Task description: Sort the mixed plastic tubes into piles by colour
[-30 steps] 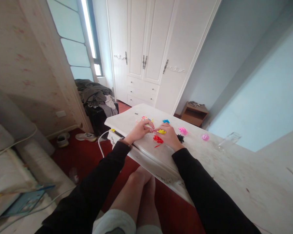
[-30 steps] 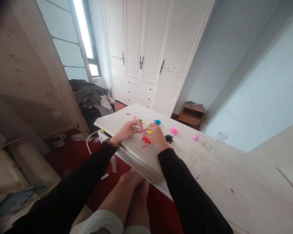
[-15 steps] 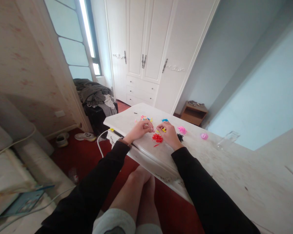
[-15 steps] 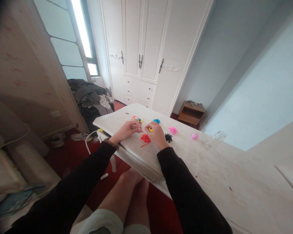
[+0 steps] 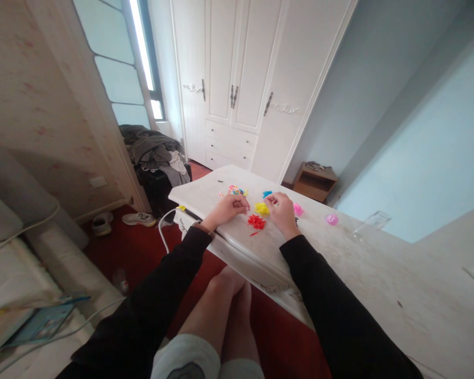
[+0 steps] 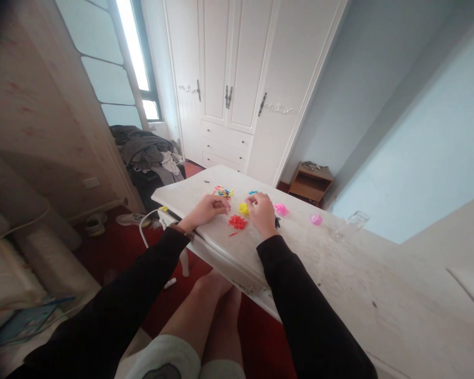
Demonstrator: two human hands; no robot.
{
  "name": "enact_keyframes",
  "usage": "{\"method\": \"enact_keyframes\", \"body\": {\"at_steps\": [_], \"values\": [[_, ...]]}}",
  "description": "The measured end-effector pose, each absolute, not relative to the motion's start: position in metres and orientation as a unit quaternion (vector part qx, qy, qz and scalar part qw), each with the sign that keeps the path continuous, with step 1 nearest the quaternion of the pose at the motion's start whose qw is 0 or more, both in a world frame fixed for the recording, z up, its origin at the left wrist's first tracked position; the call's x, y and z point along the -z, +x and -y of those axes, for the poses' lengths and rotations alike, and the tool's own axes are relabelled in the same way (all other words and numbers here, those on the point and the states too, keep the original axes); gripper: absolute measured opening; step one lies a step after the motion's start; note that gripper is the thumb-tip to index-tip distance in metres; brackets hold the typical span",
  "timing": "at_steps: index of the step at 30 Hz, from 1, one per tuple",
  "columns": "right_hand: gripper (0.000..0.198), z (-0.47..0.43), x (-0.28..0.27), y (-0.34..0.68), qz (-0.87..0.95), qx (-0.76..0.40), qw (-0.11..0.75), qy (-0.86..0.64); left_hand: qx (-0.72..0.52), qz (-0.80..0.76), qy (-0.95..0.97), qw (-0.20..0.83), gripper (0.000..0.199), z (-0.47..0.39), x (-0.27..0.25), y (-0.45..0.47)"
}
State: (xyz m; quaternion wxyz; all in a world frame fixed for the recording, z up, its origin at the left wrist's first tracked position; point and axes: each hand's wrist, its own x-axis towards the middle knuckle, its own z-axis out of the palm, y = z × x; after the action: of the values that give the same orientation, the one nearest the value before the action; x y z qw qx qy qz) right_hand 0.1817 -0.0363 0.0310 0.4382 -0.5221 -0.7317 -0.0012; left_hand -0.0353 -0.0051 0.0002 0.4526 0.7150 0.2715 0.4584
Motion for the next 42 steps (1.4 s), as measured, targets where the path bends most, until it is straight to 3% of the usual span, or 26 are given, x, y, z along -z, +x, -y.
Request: {"method": "enact_keyframes", "body": {"at_steps": [9,15,22,31,36,39,42], "values": [[0.015,0.025,-0.02,0.199,0.705,0.037,0.382,-0.596,-0.47,-0.288,0.738,0.389,0.021,0.006,-0.004,-0.037],[0.009,0.036,-0.031,0.185,0.747,-0.002,0.426,-0.51,-0.475,-0.29,0.705,0.439,0.027,0.002,0.003,-0.034],[0.006,0.051,-0.037,0.163,0.843,-0.092,0.354,-0.393,-0.481,-0.269,0.697,0.459,0.032,0.002,0.004,-0.035],[0.013,0.052,-0.033,0.16,0.844,-0.098,0.357,-0.388,-0.478,-0.261,0.701,0.461,0.034,0.006,0.002,-0.035],[0.012,0.046,-0.043,0.174,0.795,-0.065,0.406,-0.446,-0.487,-0.26,0.691,0.467,0.035,0.007,0.0,-0.034],[0.014,0.037,-0.055,0.208,0.697,-0.03,0.472,-0.539,-0.489,-0.264,0.686,0.469,0.034,0.008,-0.001,-0.034],[0.009,0.03,-0.058,0.254,0.615,-0.004,0.484,-0.623,-0.481,-0.269,0.695,0.462,0.03,0.008,-0.002,-0.034]]}}
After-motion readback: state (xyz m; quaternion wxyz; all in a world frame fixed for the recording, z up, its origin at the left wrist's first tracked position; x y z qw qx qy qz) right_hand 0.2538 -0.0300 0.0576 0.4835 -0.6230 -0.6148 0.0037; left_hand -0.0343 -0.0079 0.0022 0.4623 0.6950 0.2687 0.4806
